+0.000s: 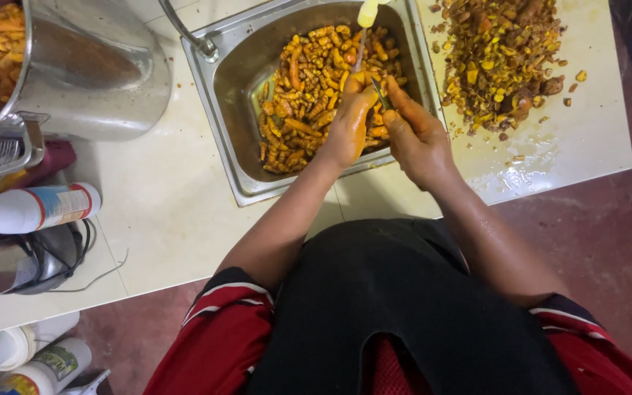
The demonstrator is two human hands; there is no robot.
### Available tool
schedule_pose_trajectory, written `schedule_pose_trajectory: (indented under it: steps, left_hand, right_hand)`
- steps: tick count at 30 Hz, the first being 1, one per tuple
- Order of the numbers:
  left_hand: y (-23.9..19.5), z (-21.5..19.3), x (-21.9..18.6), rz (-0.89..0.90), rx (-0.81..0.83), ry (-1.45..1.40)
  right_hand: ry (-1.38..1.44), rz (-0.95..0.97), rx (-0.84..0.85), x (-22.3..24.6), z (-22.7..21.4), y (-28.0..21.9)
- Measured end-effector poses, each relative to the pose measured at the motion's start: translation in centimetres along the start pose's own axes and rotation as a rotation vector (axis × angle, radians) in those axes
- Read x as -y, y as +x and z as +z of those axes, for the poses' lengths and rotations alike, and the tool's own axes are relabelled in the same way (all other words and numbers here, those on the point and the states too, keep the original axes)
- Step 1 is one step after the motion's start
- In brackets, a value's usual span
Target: Cleaning and scraping turmeric roots in a metal tray
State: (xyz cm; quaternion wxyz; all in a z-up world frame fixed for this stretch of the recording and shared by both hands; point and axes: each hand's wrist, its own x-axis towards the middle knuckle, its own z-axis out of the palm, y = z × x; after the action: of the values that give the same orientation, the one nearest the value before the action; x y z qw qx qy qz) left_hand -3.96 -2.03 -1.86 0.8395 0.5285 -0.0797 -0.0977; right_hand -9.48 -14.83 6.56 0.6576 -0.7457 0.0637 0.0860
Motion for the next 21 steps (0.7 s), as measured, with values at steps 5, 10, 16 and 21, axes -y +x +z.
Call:
schedule_pose_trajectory:
  steps: [5,10,16,21]
  left_hand:
    - [0.8,0.2,0.4,-0.097,-0.041,-0.08]
    - [2.1,0.2,2.5,0.063,0.032,0.168]
    - [5.6,-4.1,6.7,-0.08,-0.049,-0.346]
    - [7.7,-4.3,1.3,-0.441,-0.019,-0.337]
  right_hand:
    - [0.282,0.045,-0.01,-2.3,0.5,0.8]
    - [0.222,0.172,-0.084,0.0,-0.7,1.9]
    - [0.357,0.423,-0.346,-2.3,-5.9,4.4]
    - [0.094,0.267,-0.428,-1.9,-10.7,3.7]
